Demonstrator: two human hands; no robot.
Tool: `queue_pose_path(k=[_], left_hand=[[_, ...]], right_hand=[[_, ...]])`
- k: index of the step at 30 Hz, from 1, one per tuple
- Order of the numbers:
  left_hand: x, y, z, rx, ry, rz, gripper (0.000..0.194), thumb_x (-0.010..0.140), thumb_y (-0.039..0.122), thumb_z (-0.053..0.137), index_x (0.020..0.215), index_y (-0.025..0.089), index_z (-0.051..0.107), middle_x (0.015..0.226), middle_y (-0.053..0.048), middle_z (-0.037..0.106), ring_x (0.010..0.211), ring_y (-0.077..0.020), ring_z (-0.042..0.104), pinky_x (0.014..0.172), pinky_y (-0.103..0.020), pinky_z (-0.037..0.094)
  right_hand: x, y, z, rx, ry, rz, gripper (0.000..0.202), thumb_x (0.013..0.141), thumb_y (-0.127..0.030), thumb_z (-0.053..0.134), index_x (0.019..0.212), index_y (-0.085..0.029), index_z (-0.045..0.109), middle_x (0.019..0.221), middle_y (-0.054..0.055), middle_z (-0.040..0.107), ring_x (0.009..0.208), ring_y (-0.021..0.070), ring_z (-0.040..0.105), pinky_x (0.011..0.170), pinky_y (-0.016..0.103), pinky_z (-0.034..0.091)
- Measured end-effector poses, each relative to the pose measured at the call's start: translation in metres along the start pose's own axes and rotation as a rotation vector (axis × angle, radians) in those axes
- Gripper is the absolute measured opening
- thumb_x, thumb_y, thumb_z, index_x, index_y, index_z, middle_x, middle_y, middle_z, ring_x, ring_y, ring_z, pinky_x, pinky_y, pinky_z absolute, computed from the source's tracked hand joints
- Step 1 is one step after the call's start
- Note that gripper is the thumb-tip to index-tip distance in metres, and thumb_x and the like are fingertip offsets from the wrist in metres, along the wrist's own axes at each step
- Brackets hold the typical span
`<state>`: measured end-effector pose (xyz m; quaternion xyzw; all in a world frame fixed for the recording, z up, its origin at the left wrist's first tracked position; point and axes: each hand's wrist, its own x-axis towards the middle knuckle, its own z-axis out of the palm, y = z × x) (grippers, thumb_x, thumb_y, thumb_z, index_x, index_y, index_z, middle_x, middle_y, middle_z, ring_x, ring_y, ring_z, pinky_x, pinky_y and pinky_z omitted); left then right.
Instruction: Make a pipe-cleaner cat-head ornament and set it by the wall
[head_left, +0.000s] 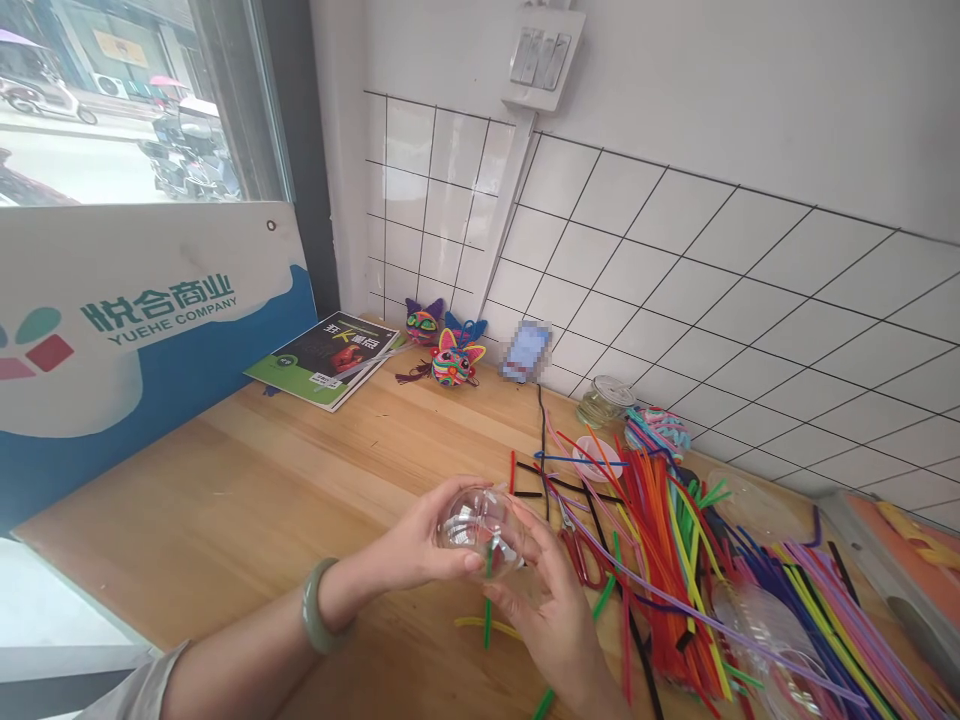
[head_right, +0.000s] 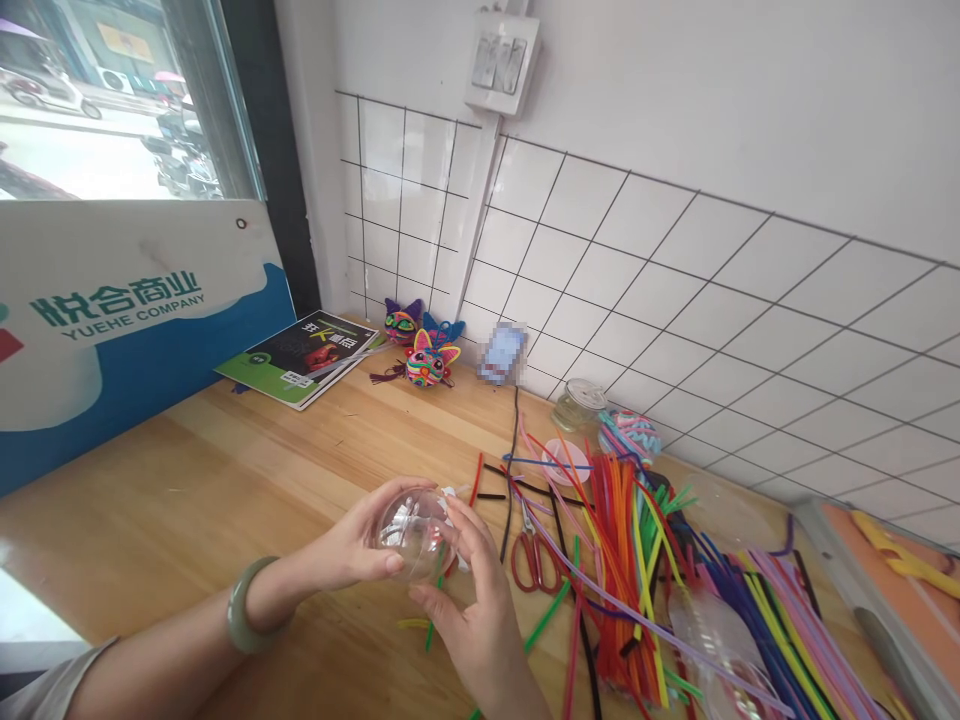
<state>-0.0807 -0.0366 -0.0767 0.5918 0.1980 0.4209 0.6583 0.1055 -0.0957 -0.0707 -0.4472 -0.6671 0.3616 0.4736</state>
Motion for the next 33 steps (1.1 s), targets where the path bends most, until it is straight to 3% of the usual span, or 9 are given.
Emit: queue_pose_path(k=[7, 14, 24, 33], left_hand=[[0.0001, 0.0027, -0.0005, 0.083, -0.002, -0.001, 0.077, 0.068, 0.050, 0.076, 0.132, 0.019, 0.045, 0.126, -0.015, 0.057, 0.113, -0.0293, 0.056, 0.096, -0.041, 0.044], [0.0000, 0.0021, -0.0011, 0.150, 0.008, 0.016, 0.079, 0.067, 0.049, 0.077, 0.133, 0.019, 0.046, 0.125, -0.015, 0.059, 0.111, -0.0294, 0.058, 0.096, -0.041, 0.044], [0.0001, -0.0046, 0.0001, 0.116, 0.032, 0.052, 0.076, 0.069, 0.051, 0.075, 0.131, 0.018, 0.047, 0.125, -0.016, 0.059, 0.111, -0.0307, 0.059, 0.095, -0.042, 0.045], [-0.0004, -0.0026, -0.0007, 0.135, 0.018, 0.058, 0.076, 0.067, 0.050, 0.075, 0.129, 0.017, 0.046, 0.124, -0.016, 0.060, 0.110, -0.0310, 0.060, 0.093, -0.042, 0.047]], right_hand=[[-0.0003, 0.0010, -0.0054, -0.107, -0.004, 0.003, 0.061, 0.082, -0.031, 0.070, 0.137, -0.031, 0.043, 0.141, 0.009, 0.051, 0.123, 0.0277, 0.055, 0.101, 0.043, 0.049], [-0.0011, 0.0023, -0.0092, -0.164, -0.051, -0.009, 0.064, 0.083, -0.029, 0.068, 0.139, -0.040, 0.038, 0.144, 0.005, 0.046, 0.128, 0.0271, 0.050, 0.107, 0.047, 0.043], [-0.0013, 0.0022, -0.0035, -0.056, -0.066, -0.027, 0.064, 0.086, -0.025, 0.065, 0.140, -0.039, 0.034, 0.145, 0.006, 0.044, 0.124, 0.0233, 0.055, 0.101, 0.039, 0.050], [-0.0033, 0.0092, -0.0007, 0.011, -0.052, -0.039, 0.061, 0.085, -0.025, 0.066, 0.137, -0.041, 0.037, 0.147, 0.005, 0.040, 0.126, 0.0246, 0.053, 0.101, 0.041, 0.050]])
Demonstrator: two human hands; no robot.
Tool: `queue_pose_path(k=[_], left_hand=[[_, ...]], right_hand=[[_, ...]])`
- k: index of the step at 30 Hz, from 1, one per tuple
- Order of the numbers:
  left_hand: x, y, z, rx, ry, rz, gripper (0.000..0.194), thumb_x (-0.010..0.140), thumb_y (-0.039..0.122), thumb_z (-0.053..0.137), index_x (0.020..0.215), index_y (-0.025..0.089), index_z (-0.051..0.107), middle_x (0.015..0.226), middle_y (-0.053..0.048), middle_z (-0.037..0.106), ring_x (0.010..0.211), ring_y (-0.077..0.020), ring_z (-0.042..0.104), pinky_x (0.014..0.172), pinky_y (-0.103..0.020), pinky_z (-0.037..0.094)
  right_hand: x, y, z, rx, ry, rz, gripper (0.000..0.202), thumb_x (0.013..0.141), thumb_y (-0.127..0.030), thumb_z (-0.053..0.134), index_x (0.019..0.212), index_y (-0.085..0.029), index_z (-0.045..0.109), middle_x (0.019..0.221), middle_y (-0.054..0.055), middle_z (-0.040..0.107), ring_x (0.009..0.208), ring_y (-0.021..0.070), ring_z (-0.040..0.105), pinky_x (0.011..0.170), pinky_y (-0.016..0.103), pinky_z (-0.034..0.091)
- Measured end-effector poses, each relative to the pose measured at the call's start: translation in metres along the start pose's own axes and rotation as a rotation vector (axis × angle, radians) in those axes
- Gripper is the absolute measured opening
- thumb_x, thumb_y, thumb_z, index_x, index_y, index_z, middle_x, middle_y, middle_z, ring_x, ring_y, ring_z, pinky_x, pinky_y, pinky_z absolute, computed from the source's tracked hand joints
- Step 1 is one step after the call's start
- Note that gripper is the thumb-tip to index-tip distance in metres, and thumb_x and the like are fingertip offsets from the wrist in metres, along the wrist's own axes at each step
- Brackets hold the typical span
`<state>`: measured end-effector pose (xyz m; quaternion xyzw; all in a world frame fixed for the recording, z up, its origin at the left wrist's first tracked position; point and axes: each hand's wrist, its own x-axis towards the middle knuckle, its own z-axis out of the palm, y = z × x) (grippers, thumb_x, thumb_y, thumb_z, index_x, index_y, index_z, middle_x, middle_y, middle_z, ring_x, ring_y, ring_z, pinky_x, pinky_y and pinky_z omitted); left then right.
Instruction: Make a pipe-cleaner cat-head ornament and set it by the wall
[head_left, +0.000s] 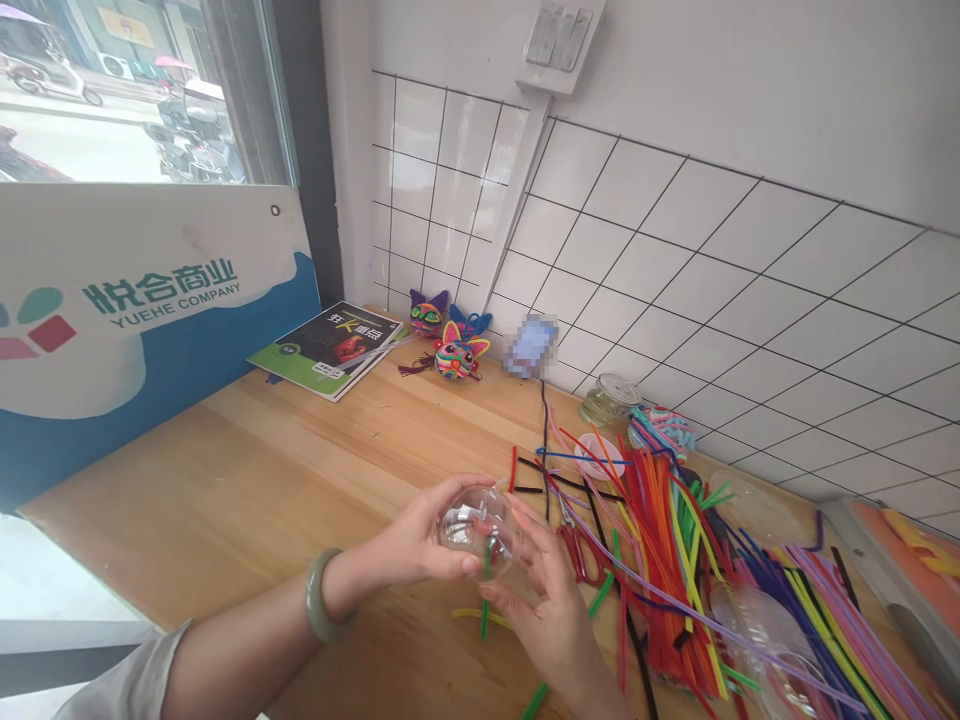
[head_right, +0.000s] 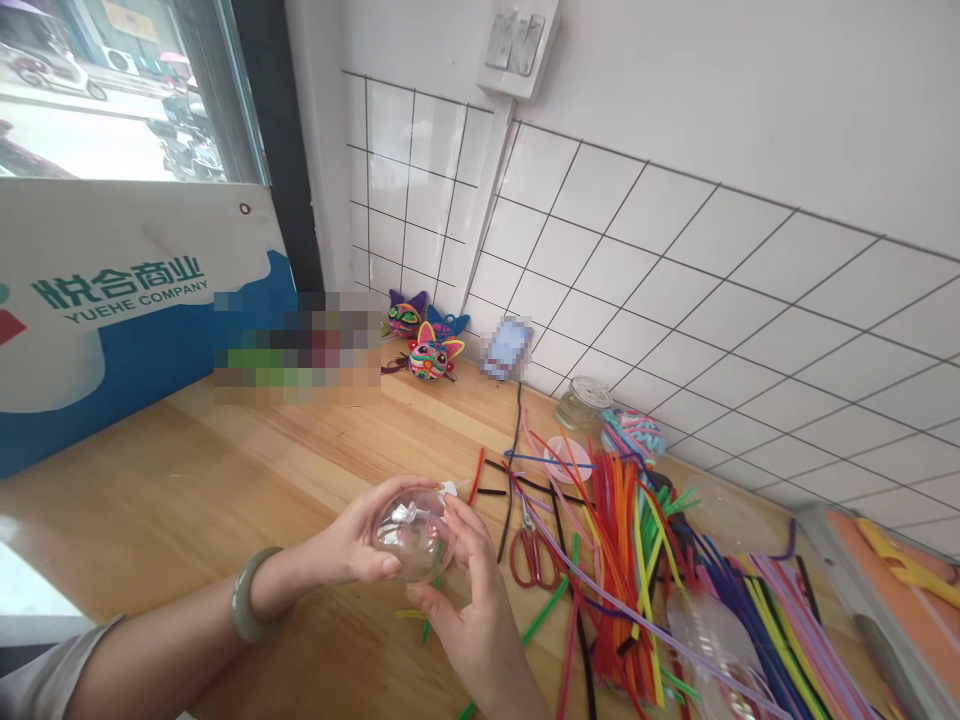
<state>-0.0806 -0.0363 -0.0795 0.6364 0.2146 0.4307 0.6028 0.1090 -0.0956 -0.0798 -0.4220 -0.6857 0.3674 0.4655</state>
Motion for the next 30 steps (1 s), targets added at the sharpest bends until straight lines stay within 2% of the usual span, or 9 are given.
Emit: queue_pose_path(k=[3, 6, 12, 19, 24, 30], left_hand=[[0.000, 0.001, 0.001, 0.006, 0.022, -0.002, 0.076, 0.066, 0.052, 0.075, 0.128, 0.017, 0.047, 0.123, -0.016, 0.060, 0.109, -0.0304, 0.060, 0.093, -0.041, 0.046], [0.002, 0.003, 0.004, -0.050, 0.024, -0.046, 0.075, 0.068, 0.058, 0.072, 0.125, 0.016, 0.047, 0.122, -0.016, 0.060, 0.108, -0.0299, 0.059, 0.093, -0.041, 0.046], [0.006, 0.004, 0.010, -0.168, 0.111, -0.171, 0.064, 0.073, 0.061, 0.066, 0.116, 0.016, 0.051, 0.114, -0.014, 0.063, 0.103, -0.0251, 0.060, 0.089, -0.037, 0.046], [0.010, 0.009, 0.011, -0.156, 0.150, -0.254, 0.059, 0.074, 0.059, 0.066, 0.111, 0.015, 0.056, 0.108, -0.012, 0.067, 0.093, -0.0230, 0.063, 0.083, -0.035, 0.048], [0.010, 0.010, 0.012, -0.157, 0.187, -0.263, 0.054, 0.075, 0.057, 0.065, 0.108, 0.015, 0.059, 0.105, -0.012, 0.069, 0.095, -0.0241, 0.063, 0.081, -0.034, 0.049], [0.006, 0.005, 0.013, -0.179, 0.229, -0.283, 0.053, 0.077, 0.057, 0.064, 0.109, 0.016, 0.055, 0.104, -0.010, 0.068, 0.094, -0.0216, 0.063, 0.082, -0.033, 0.049]], right_hand=[[-0.001, 0.000, 0.002, -0.010, -0.002, 0.023, 0.062, 0.086, -0.027, 0.066, 0.138, -0.041, 0.035, 0.148, 0.005, 0.039, 0.129, 0.0244, 0.050, 0.103, 0.041, 0.048], [-0.001, -0.003, 0.002, -0.037, -0.003, 0.068, 0.062, 0.086, -0.030, 0.065, 0.138, -0.039, 0.034, 0.146, 0.006, 0.042, 0.125, 0.0231, 0.054, 0.102, 0.040, 0.049], [0.001, -0.007, 0.004, -0.078, 0.055, 0.214, 0.060, 0.082, -0.042, 0.068, 0.133, -0.028, 0.039, 0.133, 0.012, 0.055, 0.108, 0.0245, 0.065, 0.092, 0.040, 0.054], [0.005, -0.009, 0.010, 0.104, 0.058, 0.347, 0.067, 0.079, -0.049, 0.068, 0.132, -0.023, 0.036, 0.124, 0.014, 0.059, 0.103, 0.0247, 0.066, 0.089, 0.041, 0.054], [0.006, -0.011, 0.009, 0.180, 0.046, 0.384, 0.067, 0.079, -0.047, 0.069, 0.133, -0.024, 0.034, 0.127, 0.014, 0.058, 0.103, 0.0243, 0.066, 0.092, 0.042, 0.052], [0.004, -0.011, 0.013, 0.053, 0.128, 0.368, 0.064, 0.076, -0.047, 0.071, 0.129, -0.023, 0.041, 0.128, 0.014, 0.056, 0.100, 0.0245, 0.067, 0.090, 0.041, 0.054]])
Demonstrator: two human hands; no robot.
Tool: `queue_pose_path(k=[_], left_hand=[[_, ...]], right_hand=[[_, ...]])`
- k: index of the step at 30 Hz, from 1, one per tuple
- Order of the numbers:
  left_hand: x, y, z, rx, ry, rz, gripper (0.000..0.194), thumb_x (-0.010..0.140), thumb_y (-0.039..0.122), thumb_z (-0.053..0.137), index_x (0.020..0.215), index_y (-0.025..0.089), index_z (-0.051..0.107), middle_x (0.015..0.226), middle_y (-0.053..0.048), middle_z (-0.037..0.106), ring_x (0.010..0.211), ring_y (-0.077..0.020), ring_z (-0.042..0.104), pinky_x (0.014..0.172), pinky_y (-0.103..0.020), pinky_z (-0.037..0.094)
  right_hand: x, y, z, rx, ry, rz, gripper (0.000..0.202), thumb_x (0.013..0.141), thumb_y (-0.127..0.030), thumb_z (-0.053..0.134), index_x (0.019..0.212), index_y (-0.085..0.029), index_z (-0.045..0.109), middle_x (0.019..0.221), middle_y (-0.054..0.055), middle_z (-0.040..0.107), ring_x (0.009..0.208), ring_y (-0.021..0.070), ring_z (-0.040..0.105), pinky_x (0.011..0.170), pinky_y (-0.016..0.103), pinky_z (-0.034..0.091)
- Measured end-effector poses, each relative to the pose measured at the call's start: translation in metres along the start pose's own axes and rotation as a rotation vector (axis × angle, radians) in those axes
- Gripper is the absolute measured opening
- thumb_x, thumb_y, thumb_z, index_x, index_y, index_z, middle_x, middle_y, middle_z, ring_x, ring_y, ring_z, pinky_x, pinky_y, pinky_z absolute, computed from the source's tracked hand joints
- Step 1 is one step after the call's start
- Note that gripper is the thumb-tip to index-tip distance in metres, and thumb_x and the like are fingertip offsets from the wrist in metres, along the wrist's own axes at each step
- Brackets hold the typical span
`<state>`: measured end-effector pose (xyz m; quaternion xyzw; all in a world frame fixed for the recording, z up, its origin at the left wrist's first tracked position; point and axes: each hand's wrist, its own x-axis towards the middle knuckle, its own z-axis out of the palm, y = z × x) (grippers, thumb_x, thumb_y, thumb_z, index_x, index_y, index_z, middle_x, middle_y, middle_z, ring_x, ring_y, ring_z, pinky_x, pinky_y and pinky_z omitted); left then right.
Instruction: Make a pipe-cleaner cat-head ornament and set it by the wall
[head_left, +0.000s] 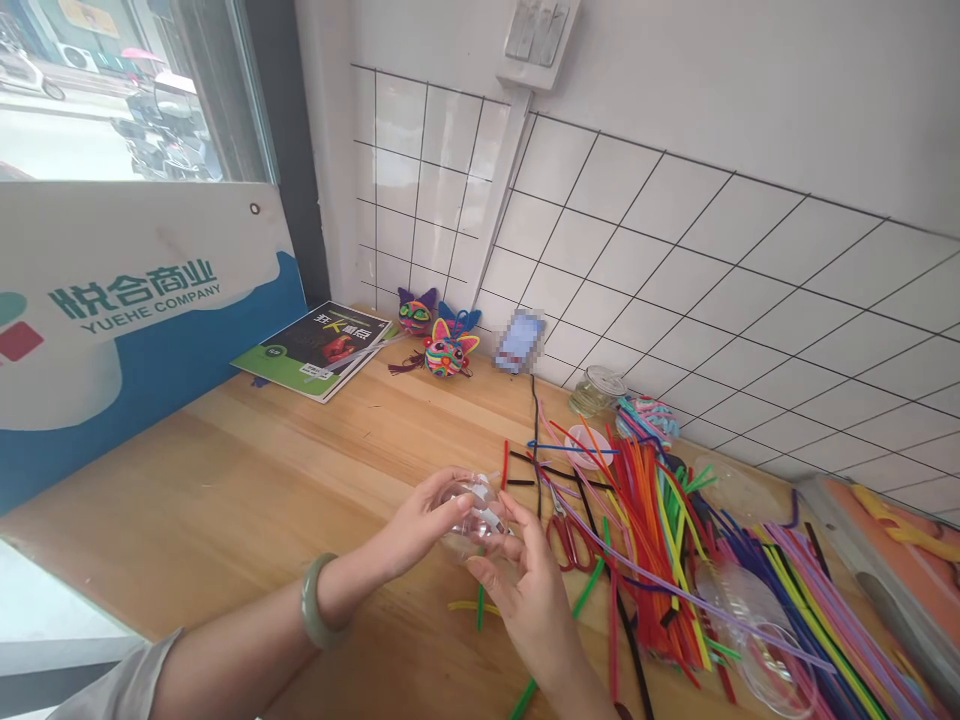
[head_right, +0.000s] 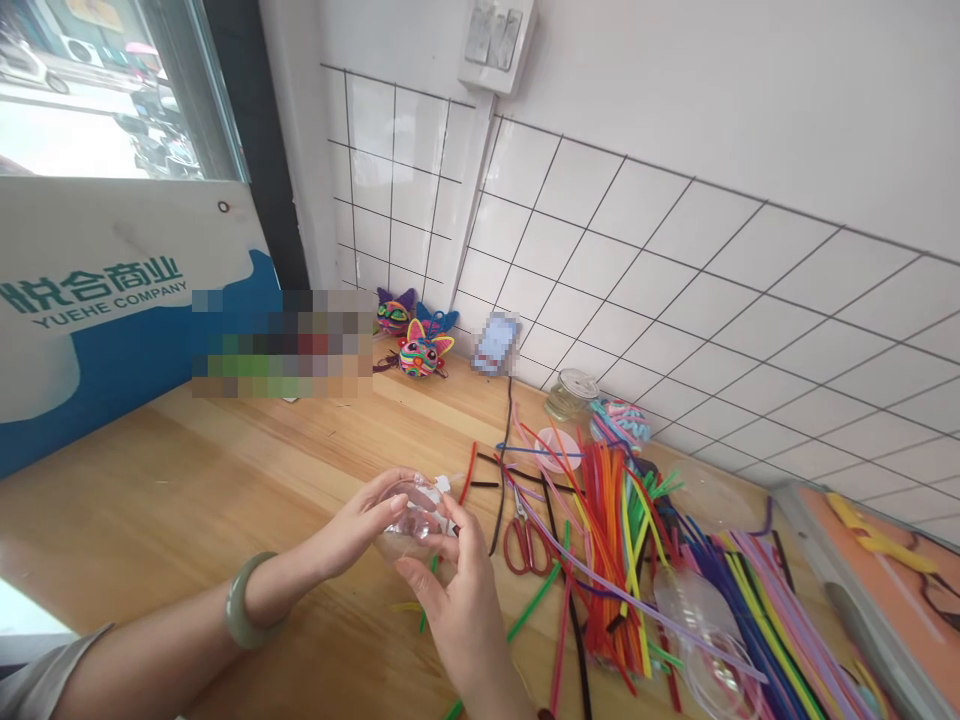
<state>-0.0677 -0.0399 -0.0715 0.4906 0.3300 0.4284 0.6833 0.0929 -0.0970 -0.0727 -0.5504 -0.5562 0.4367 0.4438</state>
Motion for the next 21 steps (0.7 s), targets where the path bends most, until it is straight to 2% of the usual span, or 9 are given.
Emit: queue_pose_path(k=[3, 10, 16, 21], left_hand=[[0.0003, -0.0013, -0.0001, -0.002, 0.004, 0.004, 0.054, 0.076, 0.059, 0.063, 0.109, 0.017, 0.055, 0.106, -0.010, 0.067, 0.097, -0.0220, 0.062, 0.083, -0.033, 0.049], [0.0017, 0.0014, 0.0002, 0.008, -0.013, -0.004, 0.056, 0.075, 0.061, 0.063, 0.109, 0.016, 0.055, 0.111, -0.012, 0.066, 0.100, -0.0238, 0.061, 0.085, -0.035, 0.049], [0.0025, -0.0009, 0.0003, 0.063, -0.005, 0.017, 0.057, 0.076, 0.061, 0.062, 0.110, 0.016, 0.055, 0.106, -0.012, 0.068, 0.097, -0.0251, 0.063, 0.085, -0.038, 0.048], [0.0032, -0.0013, -0.0028, 0.063, -0.015, 0.063, 0.056, 0.077, 0.061, 0.060, 0.110, 0.016, 0.057, 0.112, -0.013, 0.067, 0.104, -0.0280, 0.061, 0.089, -0.039, 0.047]], right_hand=[[-0.0003, -0.0012, 0.0013, -0.028, 0.030, -0.013, 0.063, 0.076, -0.047, 0.070, 0.127, -0.022, 0.044, 0.129, 0.015, 0.055, 0.098, 0.0243, 0.068, 0.087, 0.040, 0.056], [0.0019, -0.0011, -0.0035, -0.070, -0.024, -0.016, 0.066, 0.077, -0.049, 0.069, 0.130, -0.021, 0.041, 0.129, 0.016, 0.056, 0.100, 0.0246, 0.068, 0.089, 0.040, 0.055], [0.0035, 0.0034, -0.0023, -0.092, -0.025, -0.039, 0.064, 0.079, -0.048, 0.068, 0.130, -0.021, 0.041, 0.134, 0.017, 0.052, 0.101, 0.0254, 0.067, 0.088, 0.043, 0.055], [0.0033, 0.0041, -0.0044, -0.049, -0.085, -0.077, 0.066, 0.082, -0.044, 0.066, 0.136, -0.022, 0.035, 0.128, 0.016, 0.059, 0.108, 0.0269, 0.064, 0.095, 0.047, 0.050]])
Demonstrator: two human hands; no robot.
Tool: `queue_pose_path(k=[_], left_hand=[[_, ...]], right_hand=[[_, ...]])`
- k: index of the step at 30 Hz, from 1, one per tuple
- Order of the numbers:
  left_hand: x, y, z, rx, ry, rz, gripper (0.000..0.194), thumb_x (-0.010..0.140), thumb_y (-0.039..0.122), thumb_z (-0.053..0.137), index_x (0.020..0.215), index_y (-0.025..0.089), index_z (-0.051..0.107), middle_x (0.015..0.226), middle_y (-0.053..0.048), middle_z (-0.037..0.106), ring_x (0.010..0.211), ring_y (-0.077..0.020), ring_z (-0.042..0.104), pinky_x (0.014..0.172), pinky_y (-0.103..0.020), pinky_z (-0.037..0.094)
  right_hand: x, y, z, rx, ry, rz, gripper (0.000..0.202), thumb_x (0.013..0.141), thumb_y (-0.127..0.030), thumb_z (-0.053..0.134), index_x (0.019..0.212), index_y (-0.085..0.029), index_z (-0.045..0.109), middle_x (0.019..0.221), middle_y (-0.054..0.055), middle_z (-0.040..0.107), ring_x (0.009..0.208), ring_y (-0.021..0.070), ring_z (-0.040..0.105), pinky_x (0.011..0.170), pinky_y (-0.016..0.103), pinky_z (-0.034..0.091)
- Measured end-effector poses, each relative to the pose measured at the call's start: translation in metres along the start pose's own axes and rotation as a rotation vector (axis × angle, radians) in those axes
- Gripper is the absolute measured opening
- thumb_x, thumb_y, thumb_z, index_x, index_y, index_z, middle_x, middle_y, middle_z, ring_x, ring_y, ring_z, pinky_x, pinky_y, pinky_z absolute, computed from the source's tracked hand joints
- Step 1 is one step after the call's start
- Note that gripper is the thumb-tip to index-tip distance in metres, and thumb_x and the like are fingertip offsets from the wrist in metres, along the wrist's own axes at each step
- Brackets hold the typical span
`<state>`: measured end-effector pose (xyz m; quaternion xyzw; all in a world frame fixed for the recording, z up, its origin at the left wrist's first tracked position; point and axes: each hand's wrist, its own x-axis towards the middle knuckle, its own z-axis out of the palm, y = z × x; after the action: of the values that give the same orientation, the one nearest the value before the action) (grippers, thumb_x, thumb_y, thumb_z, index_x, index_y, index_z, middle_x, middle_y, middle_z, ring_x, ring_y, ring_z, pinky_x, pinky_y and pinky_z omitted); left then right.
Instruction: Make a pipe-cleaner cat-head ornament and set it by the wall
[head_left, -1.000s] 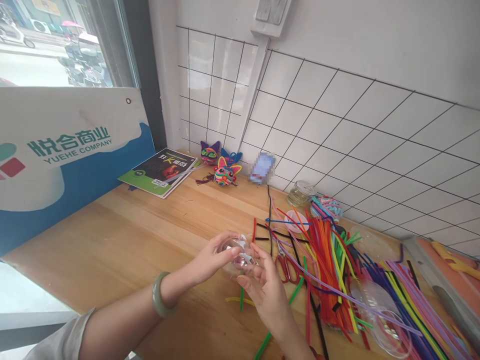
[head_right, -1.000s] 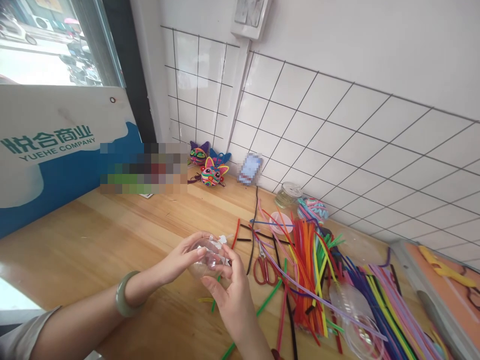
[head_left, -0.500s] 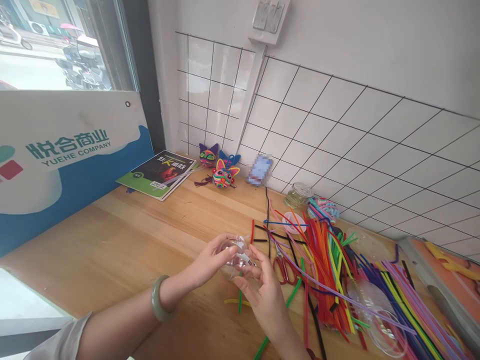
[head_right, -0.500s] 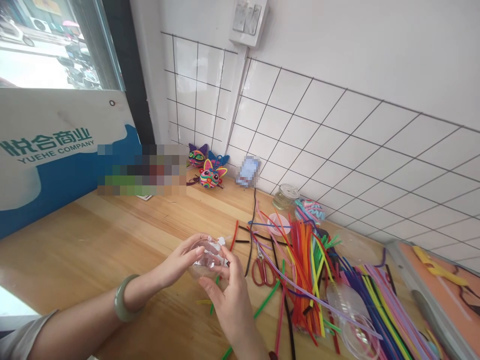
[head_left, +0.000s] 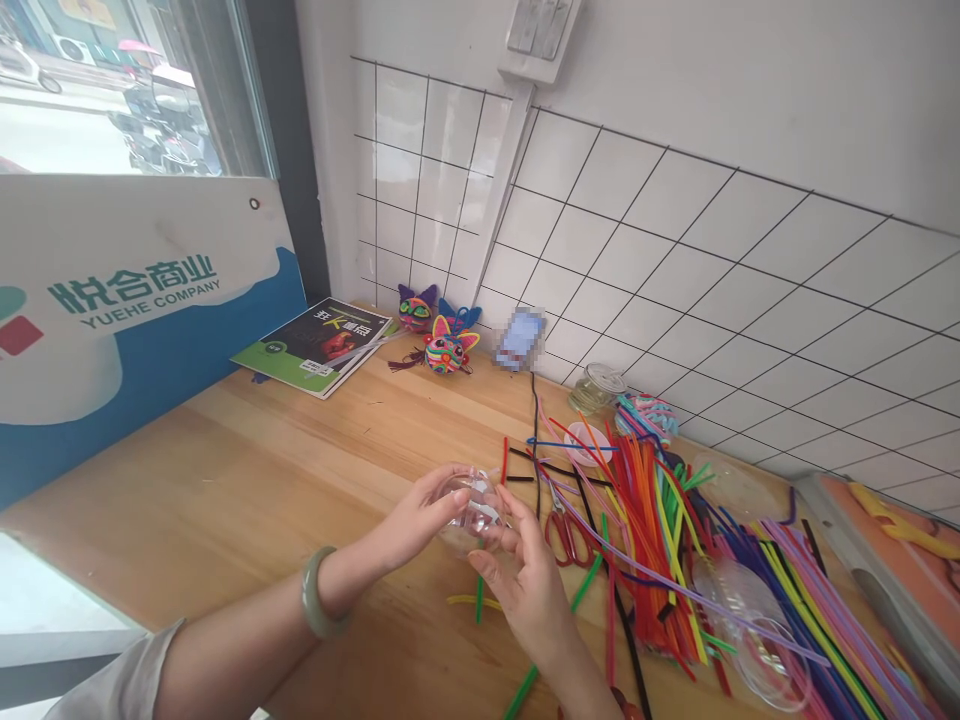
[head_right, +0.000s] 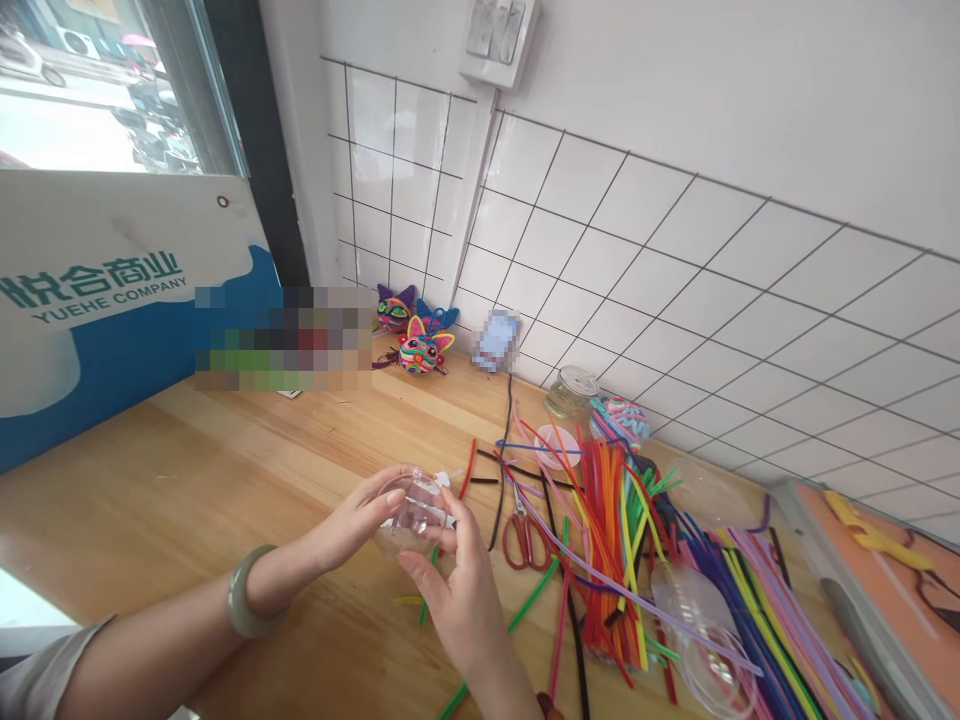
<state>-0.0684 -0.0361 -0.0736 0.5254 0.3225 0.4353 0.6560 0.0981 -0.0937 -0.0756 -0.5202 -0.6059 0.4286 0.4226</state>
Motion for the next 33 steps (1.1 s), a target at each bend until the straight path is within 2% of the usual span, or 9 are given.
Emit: queue_pose_path(k=[4, 7, 10, 15, 20, 29, 33], left_hand=[[-0.002, 0.008, 0.001, 0.001, -0.035, -0.003, 0.063, 0.077, 0.063, 0.060, 0.118, 0.016, 0.054, 0.114, -0.014, 0.067, 0.103, -0.0287, 0.062, 0.087, -0.039, 0.048], [-0.003, 0.013, 0.002, -0.003, -0.056, 0.012, 0.059, 0.077, 0.061, 0.061, 0.115, 0.017, 0.054, 0.113, -0.014, 0.067, 0.099, -0.0275, 0.063, 0.086, -0.039, 0.048], [-0.004, 0.014, 0.002, -0.020, -0.068, 0.030, 0.055, 0.076, 0.059, 0.063, 0.110, 0.017, 0.056, 0.111, -0.013, 0.067, 0.099, -0.0269, 0.063, 0.085, -0.037, 0.048], [-0.003, 0.011, 0.000, -0.087, -0.112, 0.047, 0.055, 0.075, 0.056, 0.066, 0.111, 0.016, 0.056, 0.110, -0.013, 0.067, 0.100, -0.0261, 0.062, 0.086, -0.037, 0.048], [-0.002, 0.006, -0.001, -0.148, -0.082, 0.043, 0.056, 0.072, 0.051, 0.072, 0.112, 0.017, 0.055, 0.114, -0.013, 0.062, 0.101, -0.0247, 0.062, 0.087, -0.036, 0.047], [-0.002, 0.001, -0.002, -0.159, -0.156, 0.076, 0.058, 0.072, 0.051, 0.072, 0.117, 0.019, 0.054, 0.114, -0.013, 0.064, 0.103, -0.0263, 0.061, 0.088, -0.038, 0.046], [-0.002, -0.001, -0.003, -0.146, -0.166, 0.082, 0.057, 0.073, 0.049, 0.072, 0.117, 0.019, 0.053, 0.115, -0.013, 0.064, 0.104, -0.0258, 0.061, 0.089, -0.037, 0.046]], right_hand=[[-0.002, 0.000, 0.000, -0.003, 0.005, -0.011, 0.066, 0.082, -0.044, 0.067, 0.135, -0.023, 0.035, 0.136, 0.017, 0.052, 0.110, 0.0271, 0.063, 0.097, 0.047, 0.049], [-0.003, 0.001, 0.001, 0.004, 0.019, -0.006, 0.065, 0.082, -0.046, 0.067, 0.134, -0.024, 0.035, 0.140, 0.017, 0.047, 0.111, 0.0263, 0.063, 0.097, 0.046, 0.050], [-0.004, 0.002, 0.002, 0.021, 0.031, -0.013, 0.064, 0.081, -0.046, 0.067, 0.132, -0.025, 0.036, 0.139, 0.016, 0.049, 0.111, 0.0261, 0.063, 0.096, 0.045, 0.050], [-0.005, 0.001, 0.004, 0.036, 0.056, -0.029, 0.064, 0.080, -0.045, 0.069, 0.132, -0.024, 0.038, 0.134, 0.016, 0.054, 0.113, 0.0267, 0.062, 0.095, 0.042, 0.052], [-0.005, 0.000, 0.005, -0.025, 0.113, -0.046, 0.063, 0.079, -0.044, 0.070, 0.130, -0.023, 0.041, 0.134, 0.016, 0.054, 0.110, 0.0277, 0.064, 0.092, 0.043, 0.054], [-0.005, 0.004, -0.002, -0.043, 0.035, -0.075, 0.064, 0.082, -0.042, 0.068, 0.134, -0.024, 0.036, 0.131, 0.016, 0.058, 0.114, 0.0274, 0.062, 0.097, 0.045, 0.050], [-0.004, 0.007, -0.003, -0.048, 0.015, -0.106, 0.063, 0.082, -0.041, 0.068, 0.135, -0.025, 0.036, 0.135, 0.015, 0.054, 0.117, 0.0273, 0.060, 0.098, 0.044, 0.049]])
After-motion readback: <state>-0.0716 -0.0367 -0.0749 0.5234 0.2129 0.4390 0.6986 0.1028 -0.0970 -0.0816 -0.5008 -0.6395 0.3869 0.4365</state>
